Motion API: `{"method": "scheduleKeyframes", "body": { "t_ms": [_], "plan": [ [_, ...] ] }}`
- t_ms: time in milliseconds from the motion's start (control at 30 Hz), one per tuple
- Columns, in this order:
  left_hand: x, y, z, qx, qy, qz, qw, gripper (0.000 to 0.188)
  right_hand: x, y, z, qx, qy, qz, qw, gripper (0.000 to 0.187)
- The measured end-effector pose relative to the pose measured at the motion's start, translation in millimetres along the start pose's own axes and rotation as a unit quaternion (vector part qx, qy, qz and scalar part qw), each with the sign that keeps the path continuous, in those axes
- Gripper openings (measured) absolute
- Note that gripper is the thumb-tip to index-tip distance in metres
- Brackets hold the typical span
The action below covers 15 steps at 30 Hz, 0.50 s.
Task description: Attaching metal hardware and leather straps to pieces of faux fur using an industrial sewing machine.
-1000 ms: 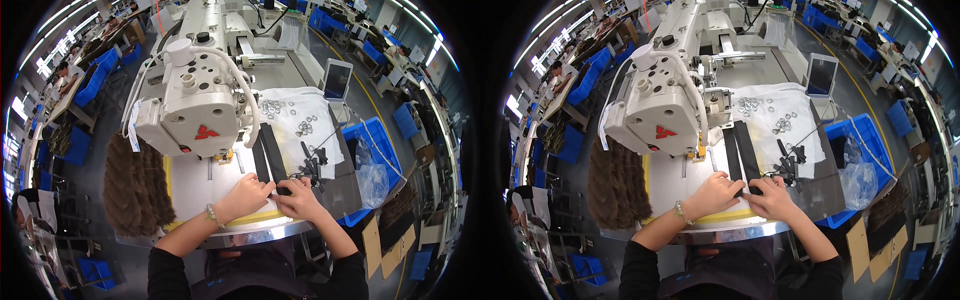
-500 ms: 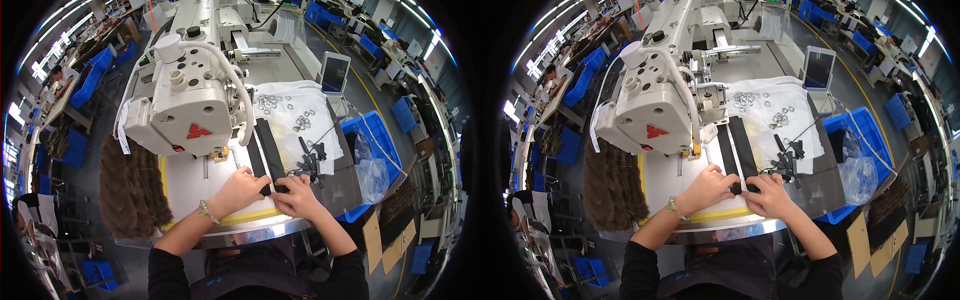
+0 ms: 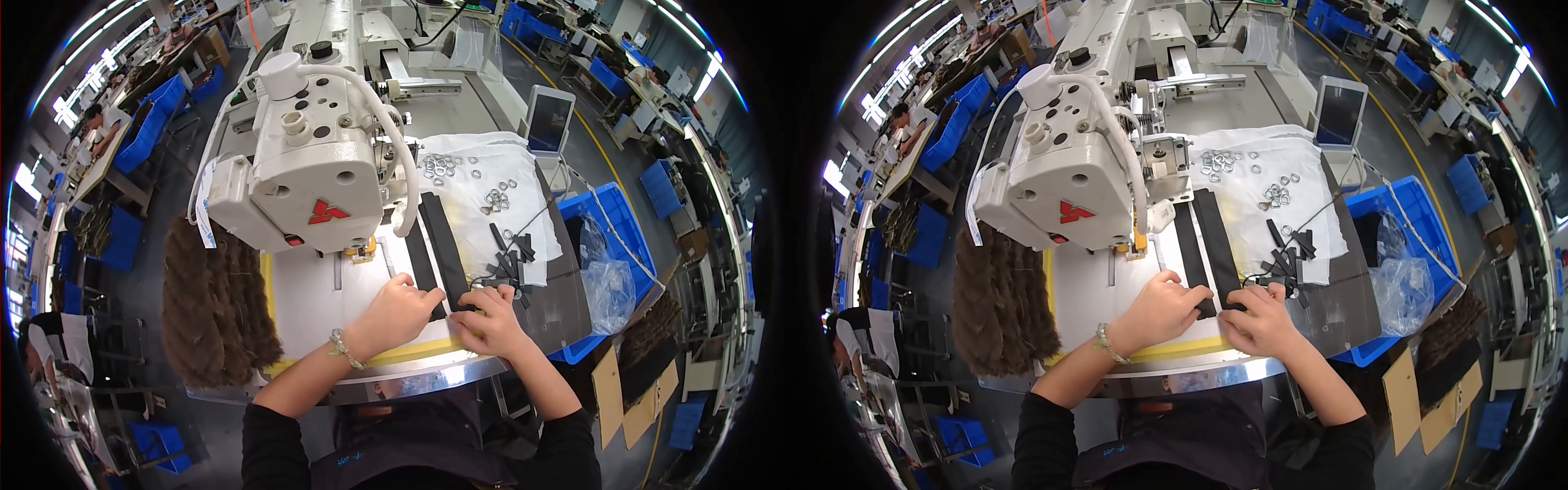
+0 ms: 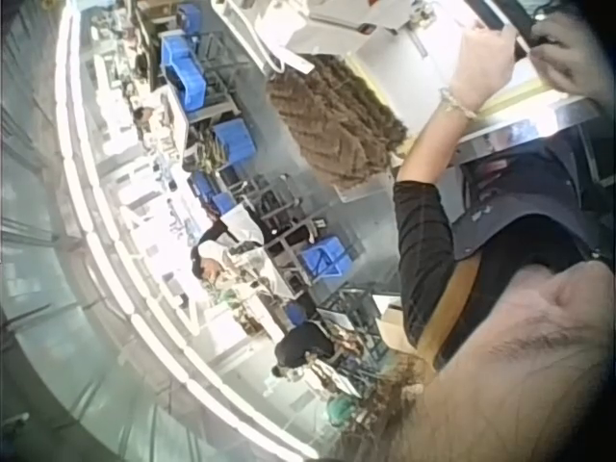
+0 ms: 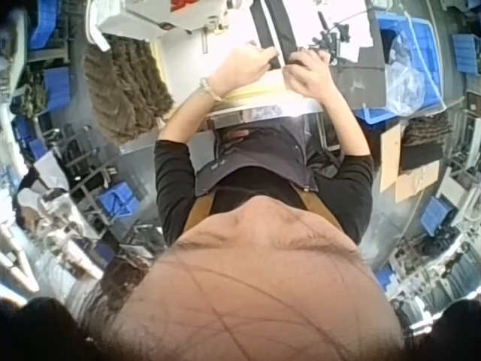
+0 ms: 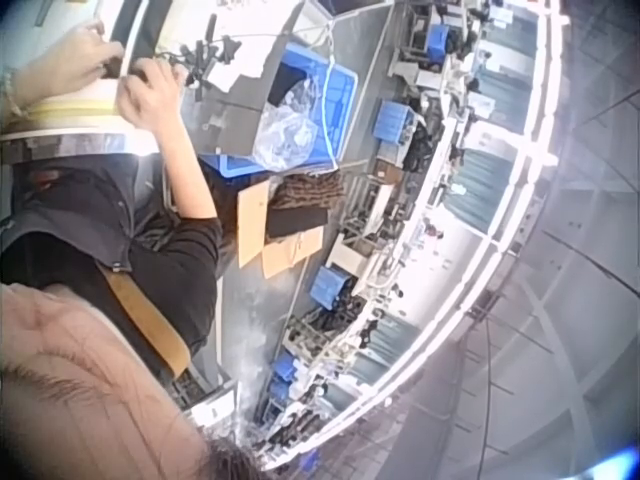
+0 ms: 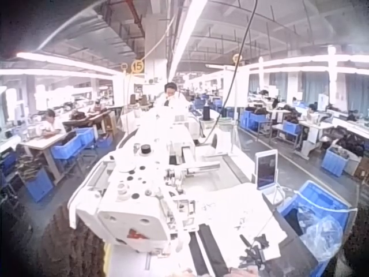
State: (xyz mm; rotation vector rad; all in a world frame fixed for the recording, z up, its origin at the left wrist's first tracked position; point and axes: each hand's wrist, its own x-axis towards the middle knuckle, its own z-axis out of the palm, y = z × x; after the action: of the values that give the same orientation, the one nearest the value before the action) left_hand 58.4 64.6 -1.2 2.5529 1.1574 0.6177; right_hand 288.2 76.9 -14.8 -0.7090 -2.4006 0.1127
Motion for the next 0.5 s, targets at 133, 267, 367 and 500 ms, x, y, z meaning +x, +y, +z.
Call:
{"method": "scheduleKeyframes", "body": {
  "t_ms": [133,267,367,500],
  "plan": [
    [-1,-6,8,0.025,0.077,0.018,0.997,0.018,4,0,-2,0.031,0.018,-0.004,0.999,0.019],
    [5,-9,0,0.009,0.177,0.033,0.984,0.009,14,4,1,0.089,0.09,0.031,0.991,0.025],
    [6,-5,-16,-0.006,0.196,-0.024,0.98,0.01,28,1,4,0.255,0.084,0.19,0.944,0.033],
    [7,-3,-16,-0.072,0.241,-0.032,0.967,0.012,50,7,10,0.405,-0.005,0.25,0.879,0.041]
  ]
}}
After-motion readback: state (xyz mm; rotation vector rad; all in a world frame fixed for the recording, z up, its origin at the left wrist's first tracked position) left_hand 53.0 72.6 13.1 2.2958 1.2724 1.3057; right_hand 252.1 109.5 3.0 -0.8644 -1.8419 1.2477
